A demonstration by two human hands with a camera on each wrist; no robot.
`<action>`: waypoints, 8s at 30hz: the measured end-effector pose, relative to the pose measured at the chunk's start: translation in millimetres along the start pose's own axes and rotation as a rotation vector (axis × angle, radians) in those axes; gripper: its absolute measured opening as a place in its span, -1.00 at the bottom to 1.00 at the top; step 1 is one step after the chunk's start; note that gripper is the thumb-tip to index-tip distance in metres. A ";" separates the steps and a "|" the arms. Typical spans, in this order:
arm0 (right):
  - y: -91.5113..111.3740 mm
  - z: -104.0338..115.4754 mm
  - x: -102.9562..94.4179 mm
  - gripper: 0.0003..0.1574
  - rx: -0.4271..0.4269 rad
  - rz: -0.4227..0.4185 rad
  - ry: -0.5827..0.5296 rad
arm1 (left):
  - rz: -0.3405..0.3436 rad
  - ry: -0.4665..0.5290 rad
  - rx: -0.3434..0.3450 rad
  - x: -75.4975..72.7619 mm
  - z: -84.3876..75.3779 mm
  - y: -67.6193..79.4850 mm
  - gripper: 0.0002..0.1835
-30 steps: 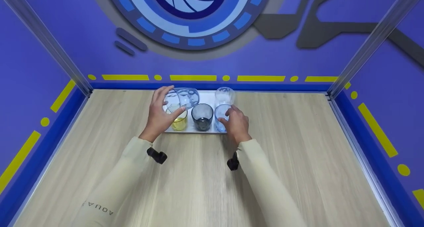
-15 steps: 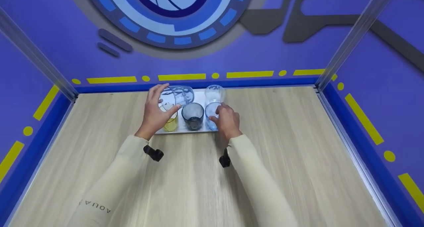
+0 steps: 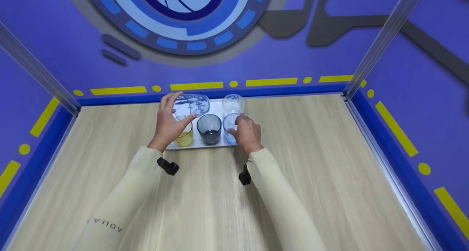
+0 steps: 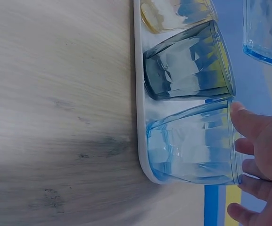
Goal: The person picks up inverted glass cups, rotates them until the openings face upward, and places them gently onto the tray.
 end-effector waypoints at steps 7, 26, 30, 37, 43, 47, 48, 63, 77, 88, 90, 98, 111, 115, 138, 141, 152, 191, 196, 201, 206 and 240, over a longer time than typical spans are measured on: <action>1.3 -0.1 -0.3 -0.50 -0.003 -0.004 0.010 | -0.008 -0.035 0.002 1.9 3.1 -3.3 -0.20; 0.4 -0.6 0.5 -0.55 -0.009 -0.003 0.018 | 0.059 -0.094 -0.024 2.2 3.6 -11.9 -0.22; 0.5 -0.8 0.6 -0.55 -0.028 -0.007 0.012 | 0.063 -0.118 -0.023 1.8 5.2 -13.2 -0.22; 0.2 -1.4 0.9 -0.55 -0.063 -0.038 0.018 | 0.088 -0.143 -0.010 0.8 7.8 -16.0 -0.22; 1.2 -1.8 0.9 -0.55 -0.068 -0.053 0.021 | 0.106 -0.160 -0.005 4.4 9.2 -20.3 -0.23; 0.6 -0.4 1.7 -0.55 -0.048 -0.039 0.023 | 0.117 -0.158 -0.006 6.9 10.7 -23.5 -0.23; 0.5 0.2 1.6 -0.55 -0.045 -0.037 0.023 | 0.120 -0.155 -0.009 7.4 11.3 -24.2 -0.23; 0.2 -0.7 1.7 -0.59 -0.035 -0.044 0.029 | 0.174 -0.194 -0.028 13.2 13.7 -35.3 -0.22; -1.5 -0.6 -0.9 -0.63 -0.051 -0.035 0.053 | 0.192 -0.214 -0.036 15.7 16.8 -38.3 -0.24; -1.9 0.7 -3.0 -0.63 -0.072 -0.036 0.101 | 0.231 -0.290 0.000 18.0 23.8 -46.1 -0.23; -1.8 0.7 -3.2 -0.63 -0.075 -0.041 0.098 | 0.240 -0.306 0.012 19.0 24.1 -47.4 -0.23; -3.0 0.6 -3.8 -0.62 -0.082 -0.041 0.110 | 0.281 -0.323 0.031 21.3 21.5 -52.1 -0.23; -2.8 1.0 -4.1 -0.62 -0.060 -0.031 0.108 | 0.394 -0.339 -0.026 26.2 23.6 -62.4 -0.20; -2.1 2.7 -2.7 -0.63 -0.057 -0.026 0.110 | 0.406 -0.344 -0.026 26.3 24.4 -63.9 -0.20; -1.8 8.9 1.4 -0.61 -0.085 -0.021 0.159 | 0.425 -0.411 -0.031 32.5 38.0 -68.6 -0.21; -1.4 8.1 0.3 -0.62 -0.068 -0.011 0.160 | 0.428 -0.412 -0.024 35.3 39.0 -68.6 -0.21; 0.7 3.1 -2.9 -0.62 -0.069 -0.016 0.161 | 0.439 -0.414 -0.014 43.7 40.4 -68.5 -0.23; 0.8 1.6 -0.8 -0.62 -0.030 0.006 0.134 | 0.493 -0.447 -0.006 44.7 46.8 -61.6 -0.25; 1.4 0.9 0.7 -0.63 -0.027 0.012 0.115 | 0.484 -0.436 -0.006 40.5 44.8 -60.7 -0.31; 1.1 0.1 1.8 -0.67 -0.003 0.016 0.073 | 0.462 -0.423 0.001 37.4 41.6 -60.0 -0.36; 0.5 -1.6 -0.9 -0.67 0.001 0.020 0.051 | 0.449 -0.419 0.016 36.4 36.6 -58.2 -0.43; -9.5 -25.5 -28.8 -0.49 -0.179 -0.095 0.210 | 0.424 -0.508 0.182 19.0 -7.9 -29.7 -0.44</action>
Point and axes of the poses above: each hand's wrist, its own y-axis away from the middle knuckle, its own x-axis out of the palm, z = x × y, the point moved 1 cm from there along -y, towards the middle knuckle, and after that the axes turned 2 degrees about x, right-handed, at the moved point
